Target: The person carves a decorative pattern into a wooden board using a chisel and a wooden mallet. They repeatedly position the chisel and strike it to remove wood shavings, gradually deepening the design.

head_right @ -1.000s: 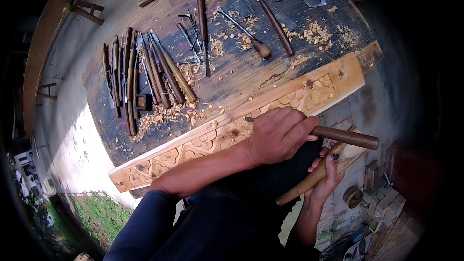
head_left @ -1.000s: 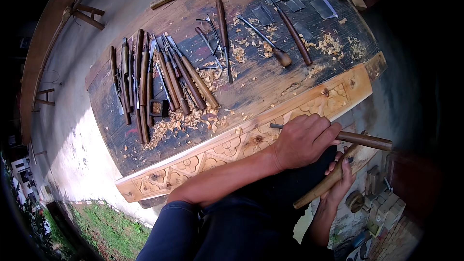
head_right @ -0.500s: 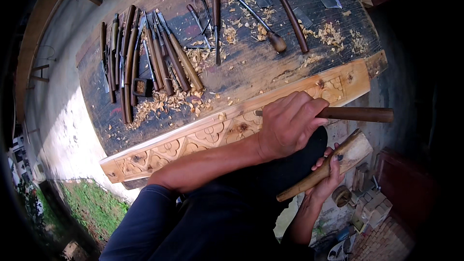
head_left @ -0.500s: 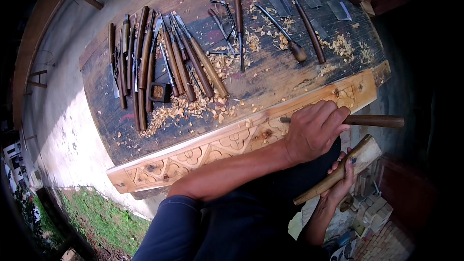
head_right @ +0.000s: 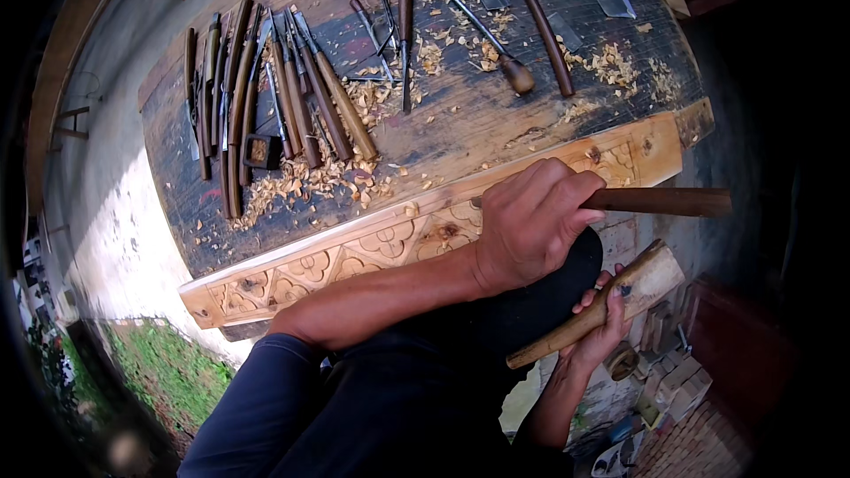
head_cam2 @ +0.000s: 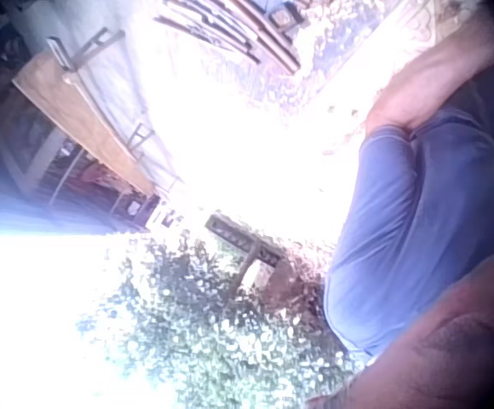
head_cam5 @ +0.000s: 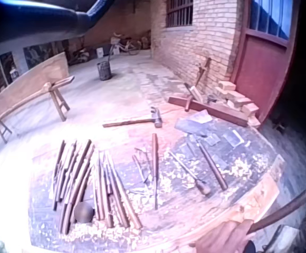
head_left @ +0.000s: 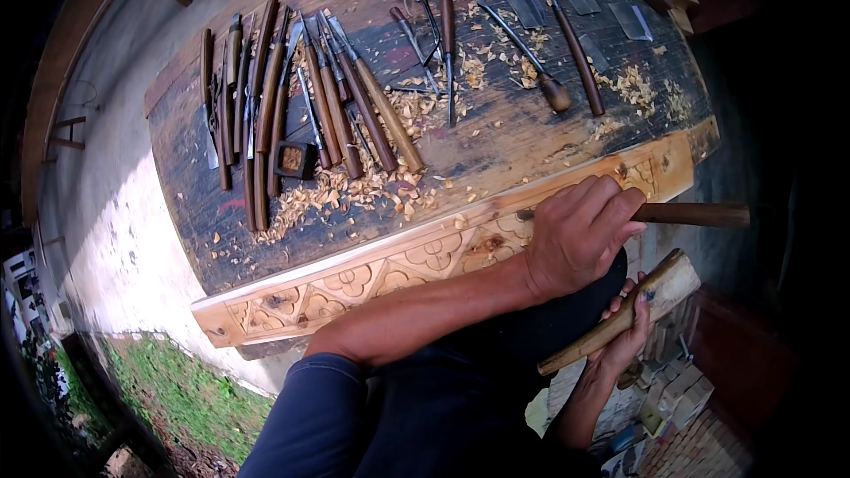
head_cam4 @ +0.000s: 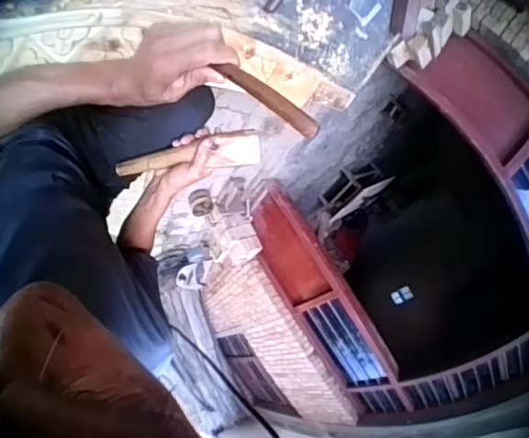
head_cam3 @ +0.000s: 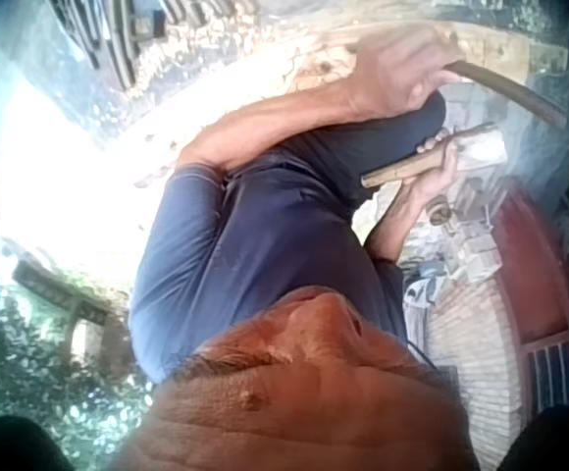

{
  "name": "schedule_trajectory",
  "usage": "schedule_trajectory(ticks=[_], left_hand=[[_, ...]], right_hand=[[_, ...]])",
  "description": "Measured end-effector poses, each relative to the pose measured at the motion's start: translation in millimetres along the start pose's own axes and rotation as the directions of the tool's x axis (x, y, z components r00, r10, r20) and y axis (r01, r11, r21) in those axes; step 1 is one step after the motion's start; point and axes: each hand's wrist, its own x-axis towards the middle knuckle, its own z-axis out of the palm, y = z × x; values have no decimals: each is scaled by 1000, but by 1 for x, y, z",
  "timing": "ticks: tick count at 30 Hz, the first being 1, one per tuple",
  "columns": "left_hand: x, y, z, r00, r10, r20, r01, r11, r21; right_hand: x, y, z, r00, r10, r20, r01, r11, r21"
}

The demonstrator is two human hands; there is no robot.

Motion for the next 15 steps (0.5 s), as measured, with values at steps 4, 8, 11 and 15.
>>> schedule_trajectory(ticks=[4, 8, 11, 15], left_hand=[[0, 2, -1, 1000, 3, 11, -3, 1000, -5], [0, 2, -1, 1000, -16, 4, 16, 1000, -3], [0, 4, -2, 1000, -7, 8, 7, 1000, -21], [0, 3, -1, 1000, -22, 7, 22, 1000, -18]], right_hand=[[0, 0, -2, 1000, 6, -4, -6, 1000, 2], [1, 1, -4, 1000, 0, 10, 0, 1000, -5], [0, 0, -1, 1000, 4, 6, -4, 1000, 6], [0, -1, 0, 1000, 1, 4, -1, 1000, 0]])
